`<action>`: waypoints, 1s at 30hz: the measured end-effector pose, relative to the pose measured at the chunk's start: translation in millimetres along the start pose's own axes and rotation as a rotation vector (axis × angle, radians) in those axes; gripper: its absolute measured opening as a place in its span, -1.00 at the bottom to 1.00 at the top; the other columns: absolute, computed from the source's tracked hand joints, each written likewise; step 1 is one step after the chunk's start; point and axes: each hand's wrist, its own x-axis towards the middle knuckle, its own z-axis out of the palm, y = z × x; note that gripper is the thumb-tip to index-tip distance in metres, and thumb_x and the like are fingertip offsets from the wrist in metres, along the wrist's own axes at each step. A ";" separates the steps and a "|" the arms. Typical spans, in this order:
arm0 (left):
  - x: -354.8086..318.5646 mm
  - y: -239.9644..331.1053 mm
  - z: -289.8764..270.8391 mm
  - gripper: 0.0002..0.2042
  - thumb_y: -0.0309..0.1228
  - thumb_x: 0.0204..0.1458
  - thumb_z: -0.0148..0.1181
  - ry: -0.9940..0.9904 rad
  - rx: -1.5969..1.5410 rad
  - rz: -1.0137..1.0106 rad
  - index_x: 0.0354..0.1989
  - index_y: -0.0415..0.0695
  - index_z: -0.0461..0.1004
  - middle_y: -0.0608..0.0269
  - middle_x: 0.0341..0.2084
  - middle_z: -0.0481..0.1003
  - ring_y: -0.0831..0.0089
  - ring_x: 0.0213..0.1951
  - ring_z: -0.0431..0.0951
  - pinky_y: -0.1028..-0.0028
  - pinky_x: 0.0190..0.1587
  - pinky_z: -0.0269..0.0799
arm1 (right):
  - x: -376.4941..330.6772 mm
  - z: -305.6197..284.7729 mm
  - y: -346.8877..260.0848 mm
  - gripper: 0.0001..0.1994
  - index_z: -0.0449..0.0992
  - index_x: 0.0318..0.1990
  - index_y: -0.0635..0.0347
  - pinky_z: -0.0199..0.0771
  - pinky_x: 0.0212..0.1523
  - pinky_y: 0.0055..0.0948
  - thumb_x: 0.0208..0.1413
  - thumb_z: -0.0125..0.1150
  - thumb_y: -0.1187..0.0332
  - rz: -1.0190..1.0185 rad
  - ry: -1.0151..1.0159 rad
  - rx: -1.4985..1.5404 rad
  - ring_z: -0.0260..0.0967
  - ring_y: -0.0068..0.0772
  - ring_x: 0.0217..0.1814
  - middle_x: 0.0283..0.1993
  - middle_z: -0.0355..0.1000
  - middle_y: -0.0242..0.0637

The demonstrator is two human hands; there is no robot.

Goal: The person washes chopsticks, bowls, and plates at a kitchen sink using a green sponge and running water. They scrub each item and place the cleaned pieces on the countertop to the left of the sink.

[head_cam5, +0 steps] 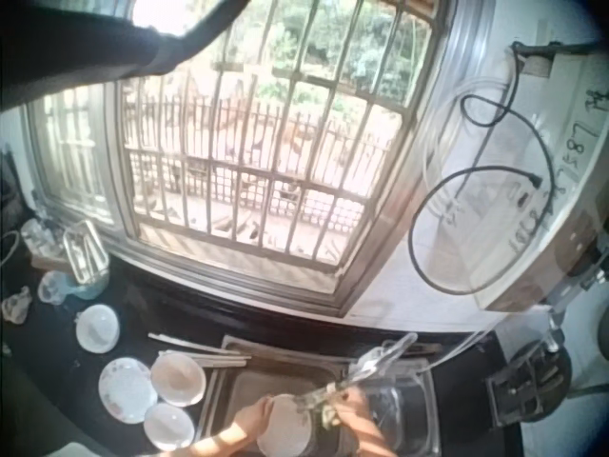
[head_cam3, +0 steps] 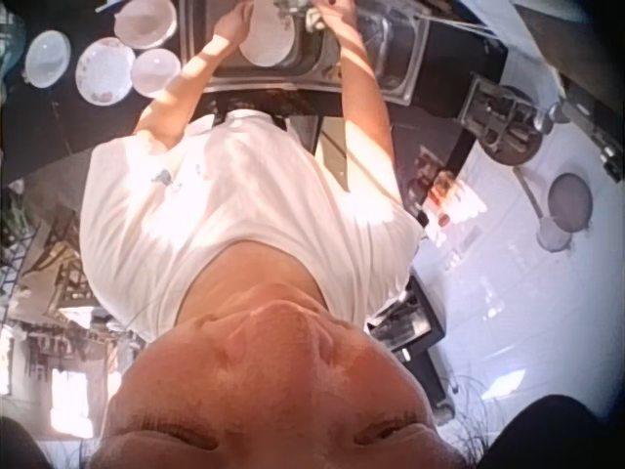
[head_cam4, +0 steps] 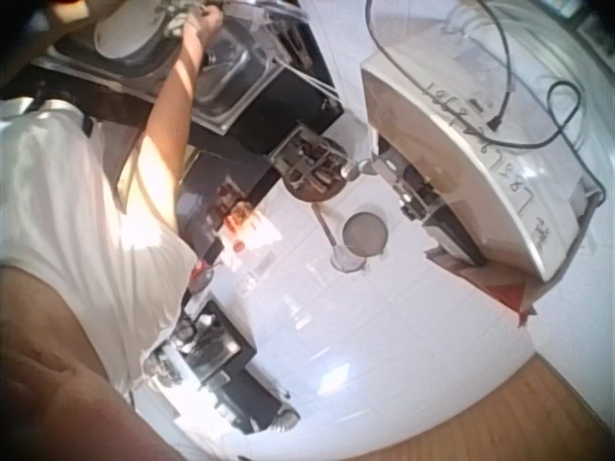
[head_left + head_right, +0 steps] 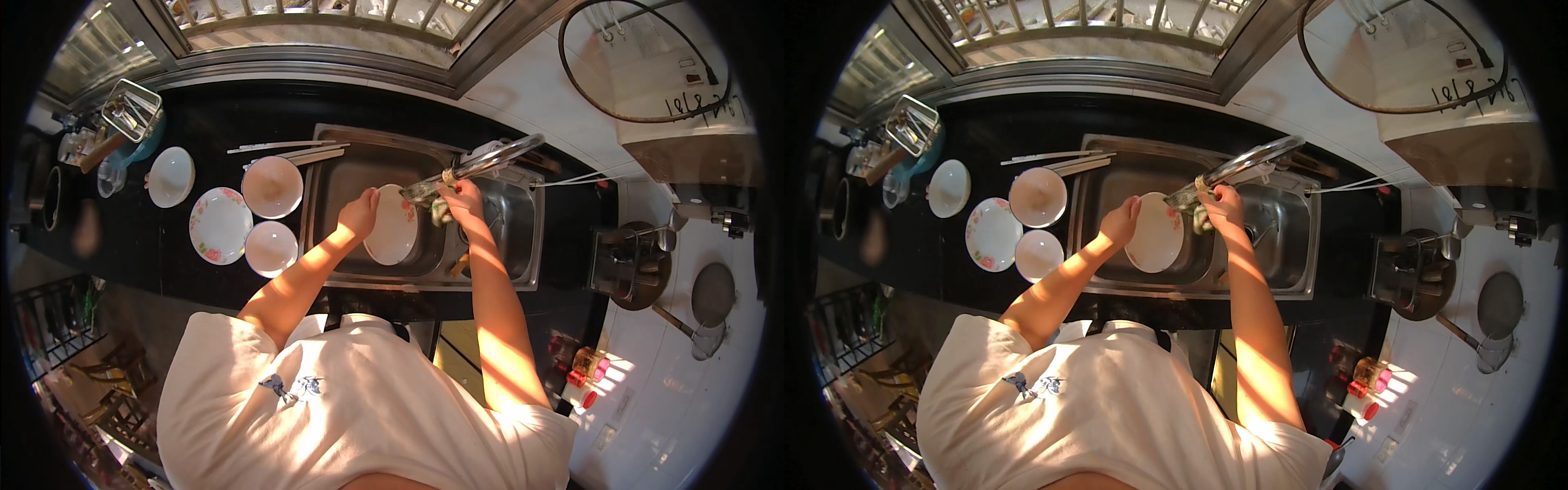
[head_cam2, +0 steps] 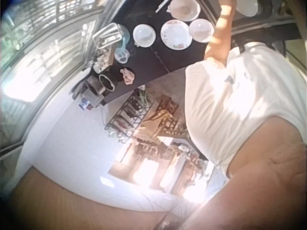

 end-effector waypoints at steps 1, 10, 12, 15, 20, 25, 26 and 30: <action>-3.4 -2.4 1.8 -0.60 -0.10 0.22 -0.24 0.011 0.009 0.016 0.00 -0.10 0.38 -0.14 -0.26 0.50 -0.12 -0.18 0.48 0.10 -0.13 0.38 | -1.1 6.5 5.3 -0.52 0.39 -0.55 0.36 0.29 -0.35 -0.28 -0.10 0.28 0.00 -0.100 0.019 0.143 0.29 -0.13 -0.38 -0.36 0.33 -0.09; -7.2 5.4 2.1 -0.72 -0.29 0.14 -0.06 -0.094 0.067 0.083 0.01 -0.03 0.37 -0.08 -0.30 0.52 -0.08 -0.23 0.50 0.11 -0.19 0.40 | -17.5 55.6 -16.5 -0.69 0.44 -0.42 0.29 0.34 -0.34 -0.34 0.00 0.27 0.17 -0.092 0.265 0.195 0.38 -0.28 -0.37 -0.51 0.40 -0.22; -7.2 9.8 3.2 -0.72 -0.31 0.14 -0.04 -0.108 0.016 0.117 0.02 -0.02 0.38 -0.05 -0.29 0.52 -0.06 -0.21 0.50 0.13 -0.20 0.41 | -21.9 57.6 -17.5 -0.65 0.40 -0.31 0.25 0.33 -0.23 -0.28 -0.08 0.33 0.16 -0.288 -0.148 0.022 0.36 -0.16 -0.23 -0.27 0.38 -0.18; -6.0 6.6 2.0 -0.73 -0.32 0.14 -0.04 -0.098 -0.058 0.177 0.01 -0.02 0.39 -0.02 -0.30 0.53 -0.04 -0.22 0.50 0.15 -0.22 0.41 | -30.6 60.1 -22.2 -0.54 0.37 -0.17 0.20 0.33 -0.16 -0.31 -0.16 0.40 0.15 -0.621 0.023 -0.182 0.36 -0.13 -0.14 -0.16 0.38 -0.20; -7.7 25.7 -9.4 -0.74 -0.36 0.15 -0.07 -0.234 -0.023 0.271 -0.01 0.00 0.40 -0.02 -0.28 0.52 -0.01 -0.20 0.49 0.18 -0.21 0.40 | -23.3 38.1 -31.2 -0.55 0.42 -0.19 0.22 0.36 -0.16 -0.36 -0.26 0.45 0.27 -0.500 -0.298 -0.068 0.38 -0.20 -0.16 -0.16 0.42 -0.22; -5.0 37.0 -19.9 -0.74 -0.35 0.15 -0.06 -0.138 -0.090 0.221 0.00 0.01 0.41 -0.03 -0.34 0.53 -0.02 -0.25 0.51 0.18 -0.24 0.41 | -4.7 36.2 -15.6 -0.65 0.46 -0.26 0.25 0.37 -0.31 -0.46 -0.19 0.44 0.31 -0.278 -0.307 0.124 0.39 -0.41 -0.35 -0.38 0.46 -0.27; -2.2 36.5 -22.4 -0.74 -0.35 0.15 -0.06 -0.098 -0.123 0.199 0.00 0.01 0.41 -0.03 -0.36 0.53 -0.02 -0.26 0.52 0.17 -0.25 0.42 | 0.6 39.6 -9.2 -0.65 0.46 -0.24 0.24 0.37 -0.31 -0.48 -0.18 0.43 0.31 -0.207 -0.261 0.203 0.38 -0.44 -0.35 -0.37 0.47 -0.29; 6.3 44.2 -18.5 -0.73 -0.36 0.19 -0.08 0.173 -0.245 0.146 0.02 -0.10 0.38 -0.05 -0.30 0.53 -0.01 -0.21 0.53 0.27 -0.22 0.42 | -1.1 87.9 51.4 -0.72 0.48 -0.11 0.24 0.42 -0.18 -0.39 -0.01 0.30 0.43 0.046 0.029 0.974 0.42 -0.41 -0.22 -0.24 0.50 -0.31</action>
